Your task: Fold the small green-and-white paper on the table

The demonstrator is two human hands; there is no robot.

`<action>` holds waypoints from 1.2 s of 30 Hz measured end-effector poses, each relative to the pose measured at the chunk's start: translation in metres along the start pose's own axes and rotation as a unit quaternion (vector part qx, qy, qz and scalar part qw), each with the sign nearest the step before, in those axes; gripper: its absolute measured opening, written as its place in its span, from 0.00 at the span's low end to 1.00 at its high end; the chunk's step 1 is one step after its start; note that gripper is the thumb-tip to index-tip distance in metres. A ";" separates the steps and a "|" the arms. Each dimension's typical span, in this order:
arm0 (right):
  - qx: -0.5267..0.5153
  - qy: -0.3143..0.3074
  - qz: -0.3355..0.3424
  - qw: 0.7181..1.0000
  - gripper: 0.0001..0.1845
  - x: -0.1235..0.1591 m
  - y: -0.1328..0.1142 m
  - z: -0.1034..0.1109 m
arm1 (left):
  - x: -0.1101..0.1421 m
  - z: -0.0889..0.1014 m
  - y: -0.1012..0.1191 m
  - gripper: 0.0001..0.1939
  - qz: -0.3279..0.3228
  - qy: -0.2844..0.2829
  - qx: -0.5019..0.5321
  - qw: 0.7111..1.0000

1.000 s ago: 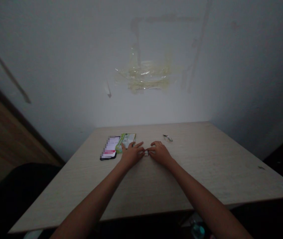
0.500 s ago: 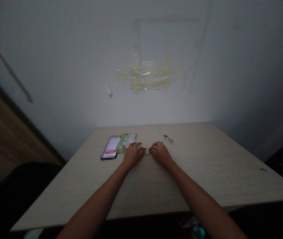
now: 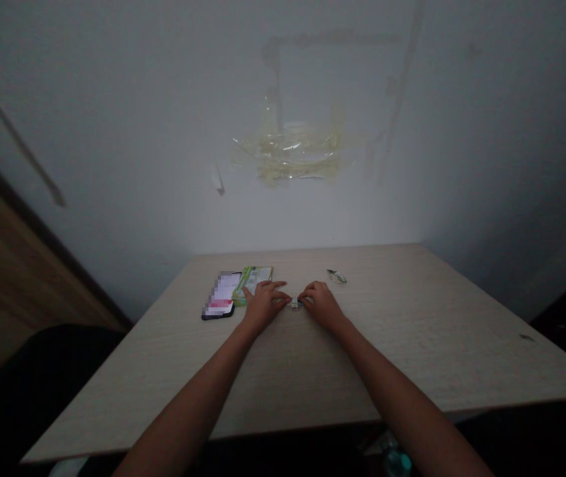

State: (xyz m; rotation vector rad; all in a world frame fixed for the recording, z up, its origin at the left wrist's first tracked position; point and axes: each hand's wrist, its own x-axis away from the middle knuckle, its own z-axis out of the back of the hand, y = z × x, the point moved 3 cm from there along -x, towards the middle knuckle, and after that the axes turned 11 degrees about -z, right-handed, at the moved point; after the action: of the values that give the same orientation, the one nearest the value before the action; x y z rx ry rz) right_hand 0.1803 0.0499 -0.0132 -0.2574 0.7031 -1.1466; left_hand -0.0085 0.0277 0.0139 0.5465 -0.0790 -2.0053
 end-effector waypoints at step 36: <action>0.013 -0.021 -0.011 1.000 0.10 0.005 -0.007 0.006 | 0.002 0.004 0.005 0.11 -0.028 -0.051 -0.038 0.998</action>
State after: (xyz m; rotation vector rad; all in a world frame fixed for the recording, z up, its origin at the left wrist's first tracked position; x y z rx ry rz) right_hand 0.1798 0.0418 -0.0071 -0.2664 0.6498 -1.1672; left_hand -0.0066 0.0224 0.0185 0.4005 -0.0497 -2.0822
